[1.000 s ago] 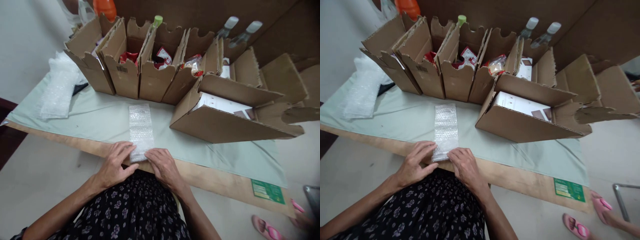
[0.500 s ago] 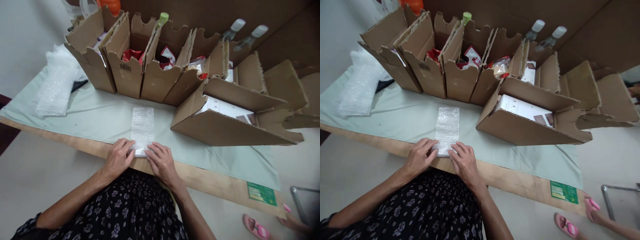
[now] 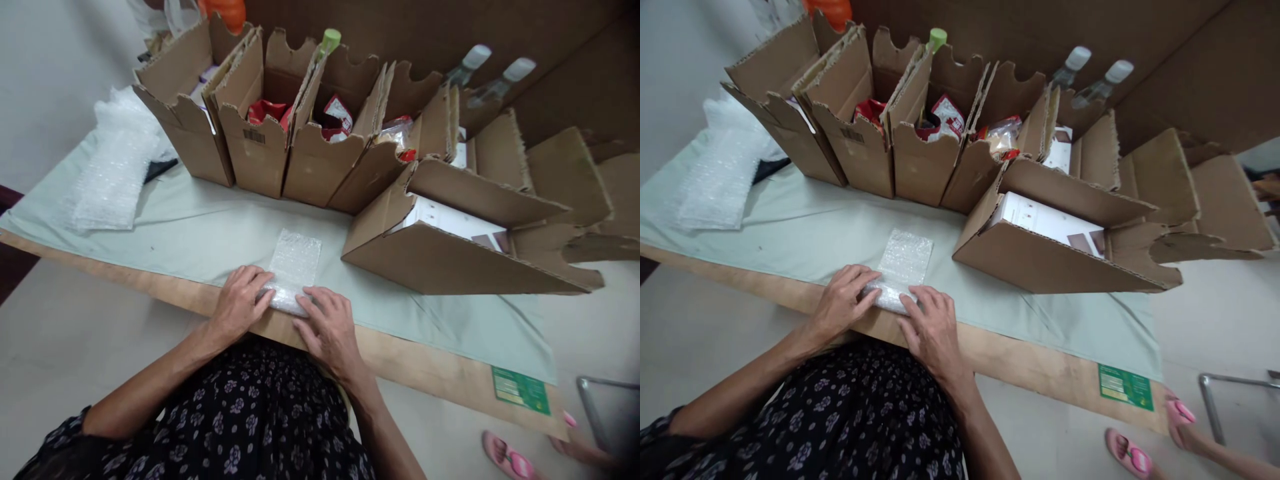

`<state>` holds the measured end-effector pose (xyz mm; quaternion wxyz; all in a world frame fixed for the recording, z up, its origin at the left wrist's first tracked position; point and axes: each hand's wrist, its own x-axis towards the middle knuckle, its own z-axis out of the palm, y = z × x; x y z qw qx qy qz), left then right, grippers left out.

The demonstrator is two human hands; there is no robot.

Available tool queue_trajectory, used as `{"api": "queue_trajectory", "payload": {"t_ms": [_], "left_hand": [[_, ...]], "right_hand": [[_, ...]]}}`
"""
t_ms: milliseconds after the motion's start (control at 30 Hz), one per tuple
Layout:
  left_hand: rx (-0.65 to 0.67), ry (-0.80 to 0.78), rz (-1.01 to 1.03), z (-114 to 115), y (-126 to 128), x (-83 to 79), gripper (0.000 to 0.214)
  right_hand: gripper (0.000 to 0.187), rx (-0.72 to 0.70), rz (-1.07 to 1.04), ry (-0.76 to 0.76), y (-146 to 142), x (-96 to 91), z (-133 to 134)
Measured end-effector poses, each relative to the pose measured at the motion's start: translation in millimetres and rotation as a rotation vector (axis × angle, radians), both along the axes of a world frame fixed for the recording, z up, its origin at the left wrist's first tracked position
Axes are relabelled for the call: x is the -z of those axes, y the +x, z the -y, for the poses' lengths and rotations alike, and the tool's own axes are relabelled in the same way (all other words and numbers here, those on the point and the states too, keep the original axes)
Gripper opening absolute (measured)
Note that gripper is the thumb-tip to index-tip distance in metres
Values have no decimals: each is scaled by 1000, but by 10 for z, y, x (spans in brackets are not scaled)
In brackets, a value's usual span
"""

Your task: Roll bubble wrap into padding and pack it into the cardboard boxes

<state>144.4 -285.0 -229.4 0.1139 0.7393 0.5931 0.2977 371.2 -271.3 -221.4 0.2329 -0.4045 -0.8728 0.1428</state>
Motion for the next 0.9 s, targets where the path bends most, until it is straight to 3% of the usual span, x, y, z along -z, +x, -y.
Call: {"api": "queue_trajectory", "payload": {"t_ms": [233,400,500,567,667,767,900], "left_hand": [[176,-29,152,168,-34,-110,29],[64,-84,70,-15,-11,-7,27],[-6,-80,0,-158,-7,23,28],[-54,-75,67,-167,-11,-3,30],[-194,-115,371,-29,-10,-83,38],[-308,-361,850,155,40,-162,49],[-221,-647,1417,195,190,-221,53]], "right_hand": [[25,-3,-112,-148,22,-20,-29],[31,117,-75,-27,36,-42,16],[34,42,39,1,-22,-5,-30],[36,-5,68,-26,-73,49,-112],[33,88,-56,-98,-128,117,-258],[29,229,-233,-208,-159,85,-305],[24,166,-325,-357,-193,-75,-157]]}}
